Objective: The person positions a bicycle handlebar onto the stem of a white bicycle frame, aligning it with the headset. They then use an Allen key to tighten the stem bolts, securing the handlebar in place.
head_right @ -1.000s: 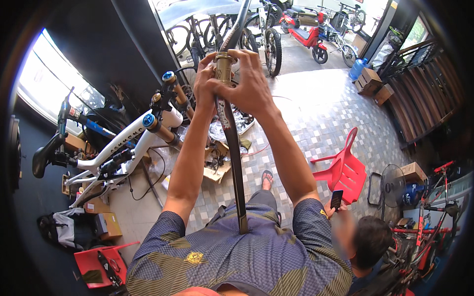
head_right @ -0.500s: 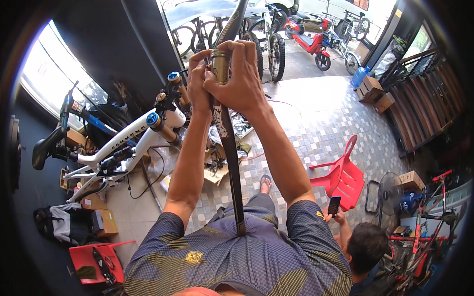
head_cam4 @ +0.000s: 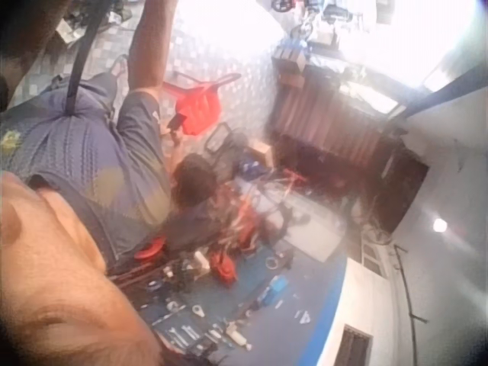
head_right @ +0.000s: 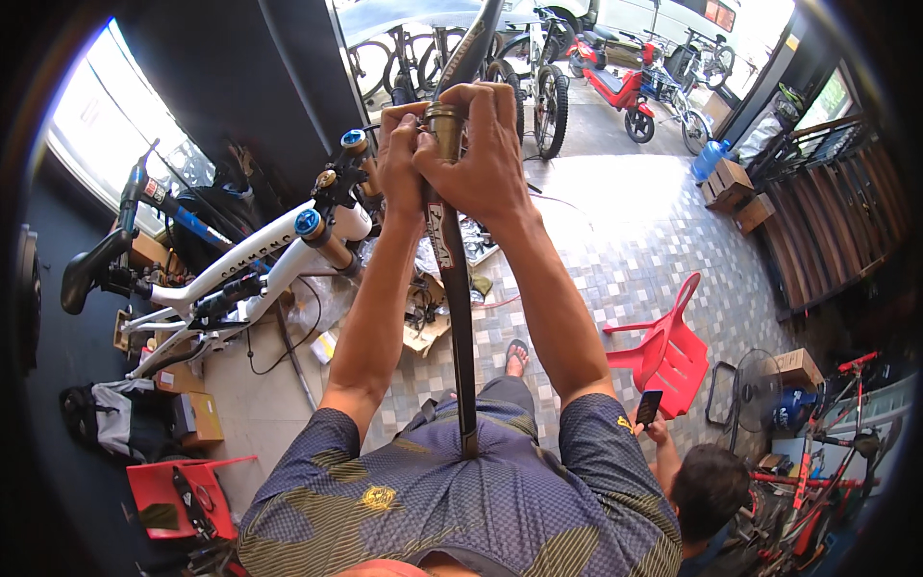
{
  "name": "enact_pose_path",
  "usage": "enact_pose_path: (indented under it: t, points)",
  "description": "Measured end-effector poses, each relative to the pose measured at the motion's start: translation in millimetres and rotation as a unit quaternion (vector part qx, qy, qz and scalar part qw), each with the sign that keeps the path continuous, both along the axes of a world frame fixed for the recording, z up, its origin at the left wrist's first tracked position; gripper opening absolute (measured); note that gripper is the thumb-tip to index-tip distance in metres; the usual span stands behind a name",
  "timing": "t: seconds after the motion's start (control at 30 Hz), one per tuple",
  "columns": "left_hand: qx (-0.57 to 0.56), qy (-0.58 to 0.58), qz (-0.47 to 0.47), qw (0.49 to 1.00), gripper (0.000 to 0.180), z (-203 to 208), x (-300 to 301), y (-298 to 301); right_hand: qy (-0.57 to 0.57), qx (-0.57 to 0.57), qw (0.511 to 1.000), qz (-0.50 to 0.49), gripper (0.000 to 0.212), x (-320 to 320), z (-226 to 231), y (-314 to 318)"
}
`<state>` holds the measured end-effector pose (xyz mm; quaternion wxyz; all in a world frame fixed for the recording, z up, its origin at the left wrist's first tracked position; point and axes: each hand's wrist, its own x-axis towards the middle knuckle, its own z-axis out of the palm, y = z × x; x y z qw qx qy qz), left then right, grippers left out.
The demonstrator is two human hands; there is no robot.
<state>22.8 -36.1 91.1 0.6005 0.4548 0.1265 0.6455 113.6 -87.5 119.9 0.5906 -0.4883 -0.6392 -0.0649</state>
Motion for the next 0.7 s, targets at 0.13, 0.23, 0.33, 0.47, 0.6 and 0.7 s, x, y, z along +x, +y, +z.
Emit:
enact_pose_path:
  t: [0.13,0.23,0.33,0.47,0.6,0.7]
  points:
    - [-0.004,-0.014,-0.002,1.0,0.015,-9.6,3.2,5.1,-0.029,-0.014,0.999,-0.025,0.039,0.1,1.3,-2.8]
    - [-0.012,-0.026,-0.011,1.0,0.015,-9.2,3.5,3.1,-0.036,0.005,0.999,-0.025,0.039,2.2,-3.2,0.2]
    - [-0.018,0.008,0.01,1.0,0.02,-2.1,0.0,-1.9,-0.043,-0.01,0.999,0.023,0.05,12.8,-2.2,-2.3]
    - [-0.022,0.006,0.008,1.0,0.031,-5.3,-7.8,0.2,-0.102,-0.072,0.982,0.138,0.071,38.3,6.7,-15.0]
    - [0.009,-0.034,-0.045,0.998,0.043,-8.4,-6.9,-4.5,-0.176,-0.083,0.969,0.152,0.083,50.1,22.2,-22.3]
    - [0.044,-0.034,-0.069,0.996,0.056,-6.5,-10.0,-4.0,-0.187,-0.058,0.971,0.141,0.084,50.0,29.4,-27.3]
